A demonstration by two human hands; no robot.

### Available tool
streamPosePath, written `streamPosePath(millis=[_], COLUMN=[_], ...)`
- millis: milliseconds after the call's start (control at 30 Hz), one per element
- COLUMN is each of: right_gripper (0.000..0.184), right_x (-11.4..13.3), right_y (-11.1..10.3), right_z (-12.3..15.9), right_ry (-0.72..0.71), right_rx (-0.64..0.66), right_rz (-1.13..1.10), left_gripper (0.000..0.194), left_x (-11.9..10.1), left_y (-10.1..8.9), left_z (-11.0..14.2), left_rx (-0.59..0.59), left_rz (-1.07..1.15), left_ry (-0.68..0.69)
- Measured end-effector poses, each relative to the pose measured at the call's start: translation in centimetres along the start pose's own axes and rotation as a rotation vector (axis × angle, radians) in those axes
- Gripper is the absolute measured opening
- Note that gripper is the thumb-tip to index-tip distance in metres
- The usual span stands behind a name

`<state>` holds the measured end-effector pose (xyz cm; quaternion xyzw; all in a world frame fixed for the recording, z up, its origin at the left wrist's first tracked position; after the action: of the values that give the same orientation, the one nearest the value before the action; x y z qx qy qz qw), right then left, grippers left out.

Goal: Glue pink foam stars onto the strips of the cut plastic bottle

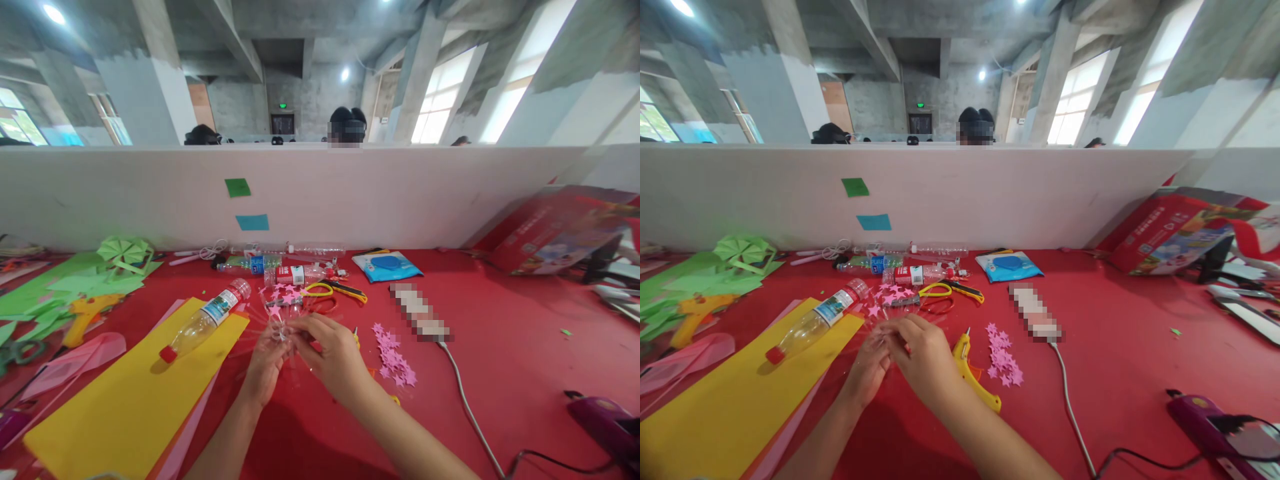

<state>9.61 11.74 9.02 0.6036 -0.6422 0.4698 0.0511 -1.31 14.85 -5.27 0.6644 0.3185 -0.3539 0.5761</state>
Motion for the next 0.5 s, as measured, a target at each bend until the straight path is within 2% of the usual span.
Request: streamPosePath(millis=[167,500], right_gripper=[0.016,0.02], right_x=[0.12,0.58], right_y=[-0.09,0.28], right_z=[0.1,0.36], right_ry=[0.013,0.008], right_rx=[0.009,0.048], right_rz=[0.027,0.106], left_gripper=[0.021,0.031], left_x=[-0.15,0.07], left_y=[0.21,-0.27], left_z=[0.08,0.12], left_rx=[0.007,-0.027], left_rz=[-0.004,-0.005], left_ry=[0.002,0.0])
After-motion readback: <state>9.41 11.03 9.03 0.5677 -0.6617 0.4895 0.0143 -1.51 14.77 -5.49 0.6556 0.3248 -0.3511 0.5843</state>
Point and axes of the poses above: each hand's wrist, its own z-axis away from the middle knuckle, its own y-axis out of the palm, x = y × z, the point moved 9 cm from there along -z, towards the middle knuckle, and after that the axes turned 11 degrees about x, right-handed, at the moved point
